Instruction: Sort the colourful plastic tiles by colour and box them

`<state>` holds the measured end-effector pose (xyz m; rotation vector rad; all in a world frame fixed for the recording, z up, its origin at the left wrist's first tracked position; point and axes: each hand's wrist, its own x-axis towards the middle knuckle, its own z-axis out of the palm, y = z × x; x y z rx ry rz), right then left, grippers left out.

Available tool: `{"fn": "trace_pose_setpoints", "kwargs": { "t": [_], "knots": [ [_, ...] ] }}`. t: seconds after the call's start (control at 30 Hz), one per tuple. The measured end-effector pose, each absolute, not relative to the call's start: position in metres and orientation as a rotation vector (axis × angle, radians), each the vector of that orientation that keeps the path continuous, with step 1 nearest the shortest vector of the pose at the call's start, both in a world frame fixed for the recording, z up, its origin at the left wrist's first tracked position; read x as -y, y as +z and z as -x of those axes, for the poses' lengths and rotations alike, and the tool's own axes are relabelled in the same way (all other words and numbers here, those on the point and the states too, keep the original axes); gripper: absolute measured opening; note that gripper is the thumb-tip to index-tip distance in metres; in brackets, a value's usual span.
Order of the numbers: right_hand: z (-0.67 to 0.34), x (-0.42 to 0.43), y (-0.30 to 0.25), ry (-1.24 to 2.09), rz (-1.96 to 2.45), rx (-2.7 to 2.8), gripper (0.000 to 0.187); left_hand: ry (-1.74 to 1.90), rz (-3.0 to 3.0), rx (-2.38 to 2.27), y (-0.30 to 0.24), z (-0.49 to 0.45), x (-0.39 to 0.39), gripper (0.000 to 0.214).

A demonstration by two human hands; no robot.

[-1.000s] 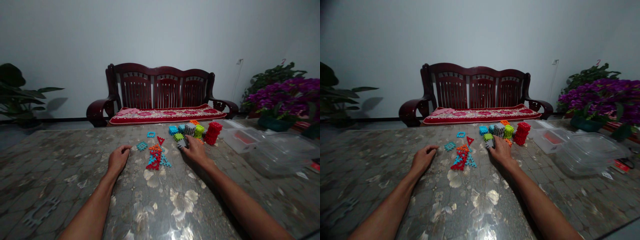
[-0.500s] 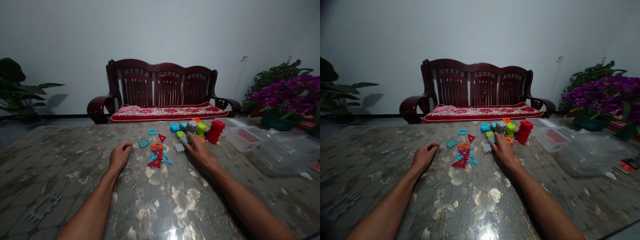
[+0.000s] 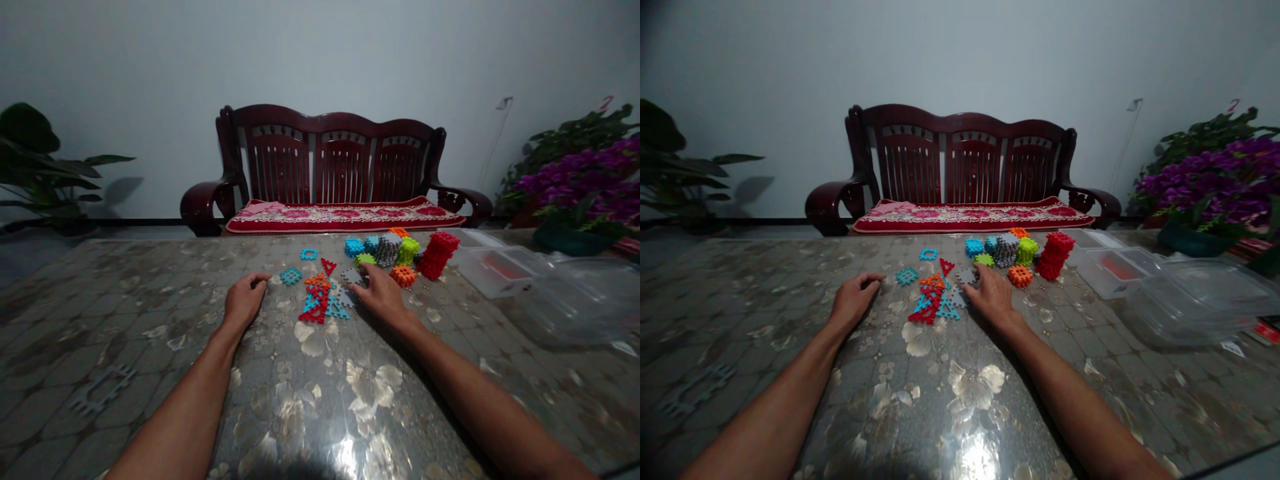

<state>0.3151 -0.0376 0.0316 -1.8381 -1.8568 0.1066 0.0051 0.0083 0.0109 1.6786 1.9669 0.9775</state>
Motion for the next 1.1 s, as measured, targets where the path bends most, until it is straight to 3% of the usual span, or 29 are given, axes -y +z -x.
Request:
{"fn": "trace_pose_setpoints", "kwargs": {
  "t": [0.27, 0.43, 1.1],
  "knots": [
    [-0.305, 0.045, 0.025, 0.029, 1.852, 1.974, 0.056, 0.962, -1.684, -1.963, 0.011, -0.005, -0.008, 0.033],
    [-0.305, 0.064, 0.032, 0.115, 1.912, 2.093, 0.044, 0.953, -1.694, -1.954, 0.01, -0.004, -0.009, 0.034],
    [-0.32, 0.069, 0.033, 0.226, 1.753, 2.221, 0.045, 0.968, -1.724, -1.93, 0.008, -0.002, -0.012, 0.032]
  ]
}}
